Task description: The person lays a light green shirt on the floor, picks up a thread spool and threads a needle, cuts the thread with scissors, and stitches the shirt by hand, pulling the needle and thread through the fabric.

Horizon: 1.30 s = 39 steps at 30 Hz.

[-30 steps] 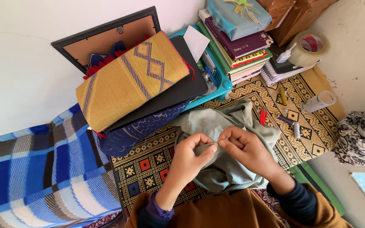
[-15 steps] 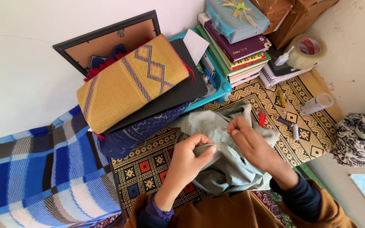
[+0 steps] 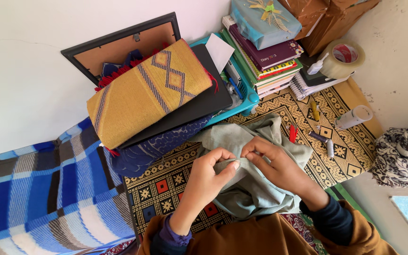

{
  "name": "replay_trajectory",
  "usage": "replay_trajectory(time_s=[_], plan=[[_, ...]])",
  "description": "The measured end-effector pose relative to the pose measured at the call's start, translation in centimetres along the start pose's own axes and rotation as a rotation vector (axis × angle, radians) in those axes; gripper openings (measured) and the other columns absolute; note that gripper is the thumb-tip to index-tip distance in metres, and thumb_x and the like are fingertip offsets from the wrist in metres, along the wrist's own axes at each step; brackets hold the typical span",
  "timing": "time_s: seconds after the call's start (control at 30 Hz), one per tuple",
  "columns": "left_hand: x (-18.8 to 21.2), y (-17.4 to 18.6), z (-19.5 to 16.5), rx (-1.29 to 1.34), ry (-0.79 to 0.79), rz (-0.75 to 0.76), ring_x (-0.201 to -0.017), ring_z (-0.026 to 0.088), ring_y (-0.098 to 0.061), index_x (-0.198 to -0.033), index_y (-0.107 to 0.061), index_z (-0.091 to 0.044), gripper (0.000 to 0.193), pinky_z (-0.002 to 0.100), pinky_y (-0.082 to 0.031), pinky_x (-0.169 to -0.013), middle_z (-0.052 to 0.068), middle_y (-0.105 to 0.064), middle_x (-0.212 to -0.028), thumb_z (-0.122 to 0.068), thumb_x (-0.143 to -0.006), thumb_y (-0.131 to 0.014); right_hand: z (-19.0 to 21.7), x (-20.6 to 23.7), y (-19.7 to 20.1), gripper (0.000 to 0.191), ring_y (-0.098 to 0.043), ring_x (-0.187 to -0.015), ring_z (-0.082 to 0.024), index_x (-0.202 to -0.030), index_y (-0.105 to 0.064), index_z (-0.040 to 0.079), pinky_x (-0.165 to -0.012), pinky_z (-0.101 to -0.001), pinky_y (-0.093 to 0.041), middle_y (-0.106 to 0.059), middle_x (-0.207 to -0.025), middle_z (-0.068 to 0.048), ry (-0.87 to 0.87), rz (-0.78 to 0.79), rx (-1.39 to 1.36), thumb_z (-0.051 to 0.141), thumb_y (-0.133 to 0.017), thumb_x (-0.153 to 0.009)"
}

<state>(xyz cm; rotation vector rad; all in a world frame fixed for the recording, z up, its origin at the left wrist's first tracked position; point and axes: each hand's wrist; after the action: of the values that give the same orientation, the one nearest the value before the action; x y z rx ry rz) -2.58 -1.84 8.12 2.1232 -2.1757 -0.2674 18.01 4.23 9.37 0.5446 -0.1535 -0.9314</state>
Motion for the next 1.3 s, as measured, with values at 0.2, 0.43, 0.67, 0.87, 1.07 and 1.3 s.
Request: replay_trajectory(time_s=[0.2, 0.43, 0.67, 0.87, 1.07, 1.3], plan=[[-0.1, -0.1, 0.6, 0.002, 0.028, 0.003, -0.074, 0.008, -0.064, -0.096, -0.070, -0.002, 0.020, 0.026, -0.052, -0.069, 0.003, -0.071, -0.079, -0.019, -0.087, -0.076, -0.8, 0.1, -0.1, 0.009, -0.063, -0.090, -0.015, -0.103, -0.067, 0.005, -0.079, -0.0296, -0.051, -0.065, -0.097, -0.004, -0.010, 0.008, -0.018, 0.010, -0.061, -0.098], [-0.3, -0.1, 1.0, 0.074, 0.071, 0.023, -0.072, 0.005, -0.060, -0.095, -0.070, -0.001, 0.020, 0.024, -0.050, -0.066, 0.000, -0.070, -0.078, -0.019, -0.088, -0.075, -1.1, 0.2, -0.2, 0.009, -0.061, -0.089, -0.012, -0.104, -0.066, 0.006, -0.078, -0.0277, -0.050, -0.065, -0.097, -0.002, -0.030, 0.013, -0.046, 0.011, -0.061, -0.098], [-0.2, -0.3, 1.3, 0.088, 0.045, 0.030, -0.078, 0.006, -0.064, -0.099, -0.070, -0.001, 0.022, 0.024, -0.052, -0.071, 0.002, -0.073, -0.084, -0.020, -0.089, -0.074, -1.3, 0.1, -0.4, 0.009, -0.059, -0.087, -0.011, -0.104, -0.067, 0.006, -0.079, -0.0277, -0.050, -0.066, -0.094, -0.001, -0.083, 0.011, -0.073, 0.010, -0.061, -0.099], [-0.3, -0.4, 1.6, 0.082, 0.056, 0.055, -0.078, 0.006, -0.064, -0.101, -0.071, -0.001, 0.024, 0.024, -0.052, -0.071, 0.002, -0.073, -0.086, -0.022, -0.090, -0.074, -2.0, 0.3, -0.3, 0.009, -0.060, -0.094, -0.010, -0.104, -0.067, 0.005, -0.084, -0.0271, -0.049, -0.065, -0.098, -0.001, -0.026, 0.034, -0.125, 0.009, -0.060, -0.100], [-0.4, -0.4, 2.2, 0.212, 0.103, 0.140, -0.079, 0.005, -0.058, -0.102, -0.071, 0.000, 0.025, 0.024, -0.048, -0.070, 0.000, -0.070, -0.086, -0.023, -0.092, -0.074, -2.8, 0.3, -0.2, 0.009, -0.059, -0.096, -0.012, -0.104, -0.066, 0.005, -0.088, -0.0283, -0.049, -0.064, -0.099, -0.002, 0.004, 0.074, -0.198, 0.009, -0.059, -0.101], [-0.2, 0.1, 0.7, 0.118, 0.029, 0.137, -0.077, 0.005, -0.061, -0.101, -0.072, -0.002, 0.022, 0.025, -0.051, -0.071, 0.001, -0.071, -0.084, -0.023, -0.092, -0.074, -1.7, 0.3, 0.3, 0.006, -0.064, -0.095, -0.016, -0.101, -0.068, 0.004, -0.085, -0.0305, -0.051, -0.066, -0.097, -0.003, 0.132, 0.040, -0.073, 0.007, -0.062, -0.100]])
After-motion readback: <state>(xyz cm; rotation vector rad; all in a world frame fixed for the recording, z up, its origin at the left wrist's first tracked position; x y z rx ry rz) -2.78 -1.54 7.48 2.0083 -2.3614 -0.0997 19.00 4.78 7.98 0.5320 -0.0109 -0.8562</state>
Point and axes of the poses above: each hand's wrist, its own x-axis away from the middle knuckle, its own y-axis out of the back of the hand, z = x × y
